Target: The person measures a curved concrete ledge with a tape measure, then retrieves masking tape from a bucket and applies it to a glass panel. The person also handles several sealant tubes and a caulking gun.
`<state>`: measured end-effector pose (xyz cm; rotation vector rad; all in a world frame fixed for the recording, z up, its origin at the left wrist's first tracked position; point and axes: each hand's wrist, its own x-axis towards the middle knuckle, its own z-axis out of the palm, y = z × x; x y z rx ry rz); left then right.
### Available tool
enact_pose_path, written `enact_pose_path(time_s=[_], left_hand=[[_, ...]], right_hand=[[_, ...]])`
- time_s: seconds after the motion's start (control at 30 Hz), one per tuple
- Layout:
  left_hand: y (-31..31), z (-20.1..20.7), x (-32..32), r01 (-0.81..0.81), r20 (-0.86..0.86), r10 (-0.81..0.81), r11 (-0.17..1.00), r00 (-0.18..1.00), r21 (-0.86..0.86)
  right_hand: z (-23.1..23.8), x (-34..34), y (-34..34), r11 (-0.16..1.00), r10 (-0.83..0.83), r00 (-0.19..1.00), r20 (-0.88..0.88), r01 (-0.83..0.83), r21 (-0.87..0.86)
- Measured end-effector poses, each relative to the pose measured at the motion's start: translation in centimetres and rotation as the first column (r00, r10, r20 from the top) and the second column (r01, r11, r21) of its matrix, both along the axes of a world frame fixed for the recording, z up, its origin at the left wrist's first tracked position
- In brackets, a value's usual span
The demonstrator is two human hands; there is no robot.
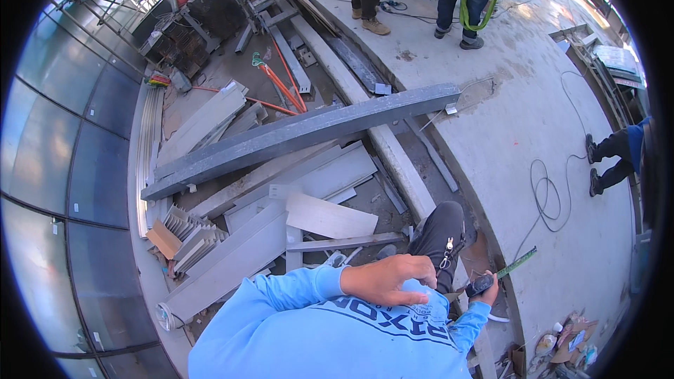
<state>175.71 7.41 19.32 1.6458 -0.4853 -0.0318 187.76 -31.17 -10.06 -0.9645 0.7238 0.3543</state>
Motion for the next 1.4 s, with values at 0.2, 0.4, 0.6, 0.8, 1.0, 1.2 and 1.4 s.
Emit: enact_pose_path(time_s=[0.2, 0.4, 0.6, 0.8, 1.0, 1.2, 1.4], left_hand=[[3.2, -2.4, 9.4, -0.079, -0.091, 0.091, 0.989, 0.992, 0.125], [6.6, -3.4, 23.9, -0.229, -0.068, 0.250, 0.946, 0.966, 0.231], [13.2, -15.3, 25.7, -0.522, -0.431, 0.748, 0.662, 0.505, 0.537], [18.7, -20.1, 4.3, 0.113, -0.432, 0.902, 0.428, 0.006, 0.897], [16.8, -18.4, -4.7, -0.375, -0.418, 0.863, 0.301, -0.284, 0.877], [11.8, -14.3, 6.4, -0.557, -0.544, 0.837, 0.427, -0.054, 0.712], [17.4, -18.8, 10.7, -0.577, -0.594, 0.802, 0.513, 0.060, 0.635]], right_hand=[[-3.5, 6.8, 1.8, 0.996, 0.033, 0.995, -0.093, -0.025, 0.083], [-1.3, 17.4, 7.0, 0.999, 0.023, 0.954, -0.300, -0.010, 0.042], [6.5, 26.7, 12.1, 0.978, 0.207, 0.946, -0.249, -0.209, 0.019], [12.1, 33.8, 14.3, 0.977, 0.210, 0.940, -0.270, -0.191, 0.097], [9.7, 39.5, 15.2, 0.952, 0.279, 0.940, -0.196, -0.245, 0.182], [18.5, 41.8, 25.6, 0.929, 0.352, 0.926, -0.136, -0.328, 0.171], [17.0, 42.7, 32.2, 0.893, 0.445, 0.873, -0.200, -0.415, 0.174]])
